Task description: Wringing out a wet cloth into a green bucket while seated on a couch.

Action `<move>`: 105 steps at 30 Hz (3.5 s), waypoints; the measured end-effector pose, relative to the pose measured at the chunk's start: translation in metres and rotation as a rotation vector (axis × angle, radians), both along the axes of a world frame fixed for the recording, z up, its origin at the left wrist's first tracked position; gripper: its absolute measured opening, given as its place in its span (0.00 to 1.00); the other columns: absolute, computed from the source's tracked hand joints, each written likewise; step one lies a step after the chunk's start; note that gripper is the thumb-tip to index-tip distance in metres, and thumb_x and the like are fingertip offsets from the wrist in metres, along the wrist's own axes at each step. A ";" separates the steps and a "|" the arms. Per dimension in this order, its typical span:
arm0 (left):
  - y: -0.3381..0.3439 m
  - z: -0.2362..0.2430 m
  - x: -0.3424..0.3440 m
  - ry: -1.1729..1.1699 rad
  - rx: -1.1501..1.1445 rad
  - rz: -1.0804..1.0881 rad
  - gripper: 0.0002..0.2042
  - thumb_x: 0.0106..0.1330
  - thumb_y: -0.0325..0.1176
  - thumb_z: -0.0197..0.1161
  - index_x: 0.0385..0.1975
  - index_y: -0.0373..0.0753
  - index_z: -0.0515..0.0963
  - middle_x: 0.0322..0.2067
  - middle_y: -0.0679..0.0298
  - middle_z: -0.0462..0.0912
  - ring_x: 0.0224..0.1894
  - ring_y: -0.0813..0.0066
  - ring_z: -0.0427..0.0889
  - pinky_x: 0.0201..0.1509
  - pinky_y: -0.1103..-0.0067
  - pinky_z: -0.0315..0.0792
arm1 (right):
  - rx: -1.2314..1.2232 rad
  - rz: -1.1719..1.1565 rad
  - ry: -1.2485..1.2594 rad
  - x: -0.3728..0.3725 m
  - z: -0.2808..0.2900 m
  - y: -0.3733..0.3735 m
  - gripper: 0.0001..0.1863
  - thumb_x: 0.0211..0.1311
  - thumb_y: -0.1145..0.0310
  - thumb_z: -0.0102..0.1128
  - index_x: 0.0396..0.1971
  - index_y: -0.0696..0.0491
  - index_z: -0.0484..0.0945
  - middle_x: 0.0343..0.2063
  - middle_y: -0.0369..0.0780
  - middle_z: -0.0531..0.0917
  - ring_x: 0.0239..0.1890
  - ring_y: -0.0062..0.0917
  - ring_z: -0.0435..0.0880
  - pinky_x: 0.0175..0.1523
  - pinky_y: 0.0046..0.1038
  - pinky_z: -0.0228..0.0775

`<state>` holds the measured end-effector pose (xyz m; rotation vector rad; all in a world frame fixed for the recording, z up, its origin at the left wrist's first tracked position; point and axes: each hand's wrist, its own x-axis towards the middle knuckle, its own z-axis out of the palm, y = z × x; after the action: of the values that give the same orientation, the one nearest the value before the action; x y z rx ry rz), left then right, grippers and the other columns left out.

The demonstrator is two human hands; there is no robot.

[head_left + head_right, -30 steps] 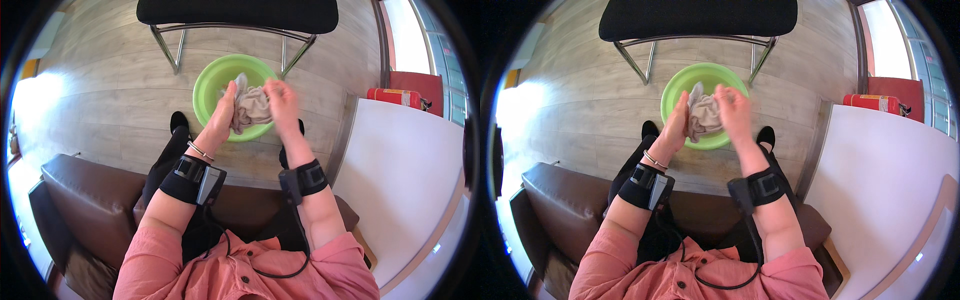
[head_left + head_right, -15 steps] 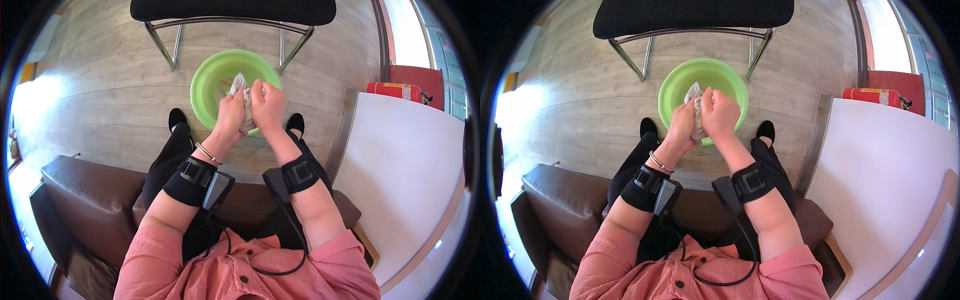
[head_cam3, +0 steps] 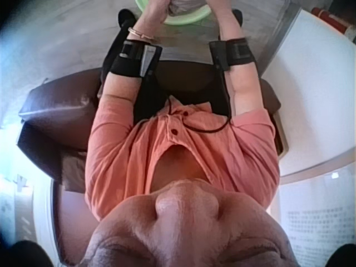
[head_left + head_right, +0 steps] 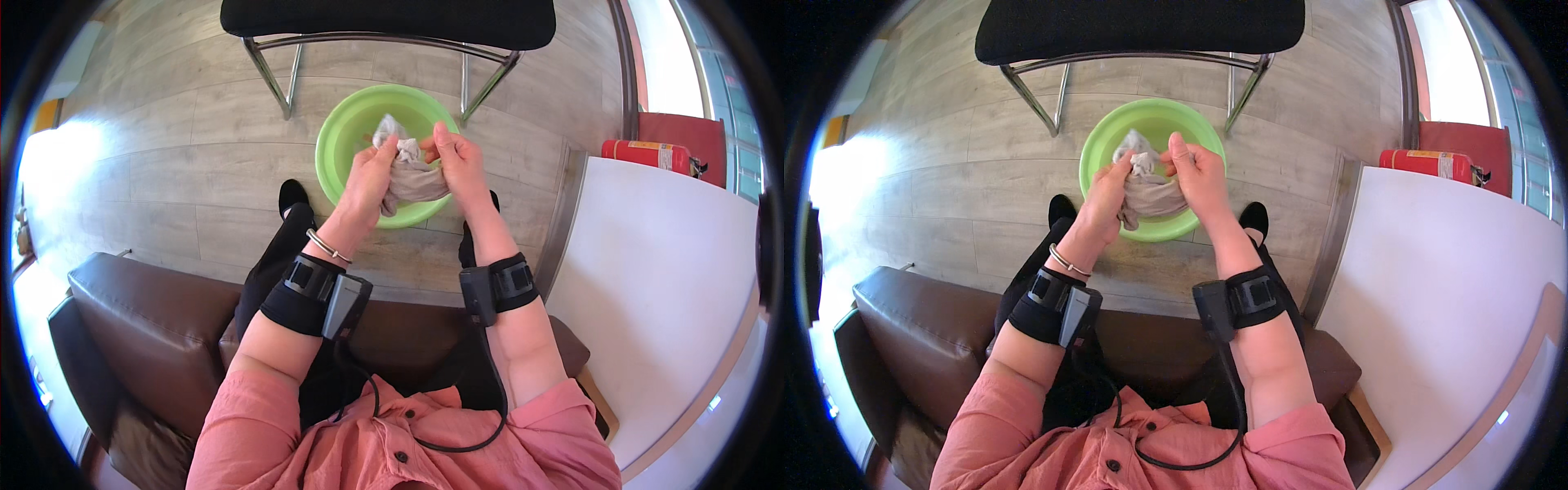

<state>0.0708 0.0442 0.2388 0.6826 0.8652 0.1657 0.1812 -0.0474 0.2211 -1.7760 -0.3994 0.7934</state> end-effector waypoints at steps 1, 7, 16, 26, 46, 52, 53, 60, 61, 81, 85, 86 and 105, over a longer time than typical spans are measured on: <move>0.005 -0.003 -0.002 0.003 0.005 0.009 0.16 0.66 0.39 0.45 0.40 0.30 0.71 0.35 0.61 0.77 0.32 0.76 0.77 0.38 0.82 0.71 | 0.098 0.041 0.204 -0.001 0.004 0.002 0.21 0.58 0.53 0.55 0.23 0.60 0.77 0.13 0.31 0.73 0.15 0.13 0.65 0.19 0.22 0.57; 0.010 -0.007 0.000 0.157 0.246 0.058 0.12 0.63 0.35 0.52 0.35 0.30 0.71 0.32 0.60 0.77 0.32 0.78 0.76 0.33 0.82 0.71 | 0.033 0.063 0.039 0.010 0.006 -0.005 0.14 0.58 0.61 0.56 0.24 0.58 0.77 0.19 0.30 0.74 0.21 0.10 0.67 0.24 0.17 0.58; -0.001 -0.035 -0.021 -0.207 0.136 0.039 0.12 0.65 0.38 0.45 0.35 0.36 0.71 0.31 0.62 0.77 0.32 0.74 0.77 0.36 0.79 0.71 | 0.263 0.307 -0.638 -0.073 0.052 0.023 0.14 0.59 0.63 0.53 0.19 0.56 0.73 0.15 0.36 0.75 0.16 0.15 0.68 0.22 0.19 0.59; -0.020 -0.001 -0.011 0.032 -0.155 0.081 0.11 0.65 0.36 0.45 0.34 0.35 0.71 0.26 0.63 0.75 0.24 0.76 0.76 0.21 0.80 0.71 | 0.055 -0.033 -0.553 -0.063 0.026 0.016 0.09 0.49 0.66 0.57 0.15 0.53 0.74 0.12 0.43 0.74 0.15 0.34 0.74 0.24 0.30 0.66; 0.031 -0.026 -0.015 0.198 0.176 0.150 0.17 0.64 0.39 0.51 0.41 0.29 0.69 0.36 0.61 0.75 0.36 0.75 0.76 0.38 0.78 0.72 | 0.404 -0.333 0.416 0.022 0.014 -0.005 0.15 0.61 0.59 0.51 0.32 0.58 0.74 0.30 0.36 0.78 0.31 0.17 0.75 0.37 0.20 0.68; 0.036 -0.019 -0.017 0.317 0.253 0.164 0.15 0.63 0.39 0.53 0.38 0.30 0.71 0.35 0.62 0.76 0.36 0.75 0.76 0.38 0.77 0.70 | 0.432 -0.300 0.480 0.032 0.020 -0.011 0.13 0.59 0.61 0.55 0.30 0.58 0.73 0.30 0.37 0.78 0.31 0.18 0.76 0.36 0.21 0.69; 0.036 -0.023 -0.016 0.270 0.250 0.200 0.17 0.64 0.41 0.52 0.40 0.31 0.71 0.37 0.61 0.76 0.37 0.74 0.76 0.39 0.76 0.71 | 0.411 -0.305 0.450 0.033 0.019 -0.010 0.12 0.58 0.62 0.56 0.29 0.57 0.73 0.30 0.37 0.78 0.30 0.17 0.75 0.35 0.21 0.69; 0.030 -0.001 -0.007 -0.108 -0.010 0.306 0.23 0.66 0.51 0.42 0.44 0.35 0.69 0.36 0.62 0.77 0.35 0.74 0.78 0.33 0.78 0.73 | 0.178 -0.019 0.019 0.035 0.009 -0.018 0.13 0.54 0.64 0.60 0.30 0.57 0.71 0.32 0.38 0.79 0.30 0.14 0.75 0.36 0.18 0.67; 0.031 -0.007 -0.010 -0.108 -0.007 0.308 0.23 0.66 0.51 0.42 0.44 0.35 0.69 0.36 0.62 0.77 0.35 0.74 0.78 0.33 0.78 0.73 | 0.180 -0.017 0.020 0.032 0.010 -0.016 0.13 0.54 0.64 0.60 0.30 0.57 0.71 0.32 0.38 0.79 0.30 0.14 0.75 0.36 0.18 0.67; 0.021 -0.029 -0.006 0.244 0.223 0.001 0.17 0.61 0.39 0.55 0.43 0.32 0.71 0.35 0.63 0.78 0.33 0.78 0.76 0.34 0.81 0.71 | 0.258 -0.037 0.084 0.001 0.023 0.005 0.14 0.64 0.60 0.48 0.28 0.56 0.74 0.25 0.29 0.76 0.27 0.09 0.70 0.32 0.14 0.64; 0.007 -0.031 -0.007 0.034 -0.199 0.131 0.19 0.65 0.44 0.48 0.48 0.36 0.68 0.39 0.63 0.76 0.37 0.74 0.76 0.37 0.77 0.72 | 0.349 0.041 0.239 -0.049 0.049 0.020 0.15 0.62 0.61 0.50 0.21 0.56 0.73 0.19 0.28 0.73 0.24 0.09 0.68 0.27 0.17 0.61; 0.004 -0.045 -0.009 -0.191 -0.287 0.158 0.14 0.64 0.41 0.49 0.41 0.36 0.70 0.34 0.64 0.76 0.32 0.75 0.75 0.32 0.78 0.71 | 0.271 0.187 0.056 -0.057 0.052 0.016 0.15 0.61 0.62 0.51 0.19 0.56 0.72 0.16 0.32 0.73 0.21 0.13 0.70 0.25 0.20 0.61; -0.025 -0.019 0.006 0.100 -0.093 0.069 0.15 0.67 0.37 0.42 0.45 0.36 0.69 0.39 0.62 0.76 0.39 0.72 0.76 0.42 0.75 0.72 | -0.122 -0.079 -0.601 -0.040 -0.001 0.004 0.20 0.57 0.59 0.49 0.10 0.55 0.68 0.11 0.45 0.72 0.15 0.41 0.72 0.20 0.38 0.61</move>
<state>0.0768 0.0190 0.2193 0.5778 0.9873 0.1534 0.1409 -0.0434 0.2200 -2.1177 -0.6784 0.2138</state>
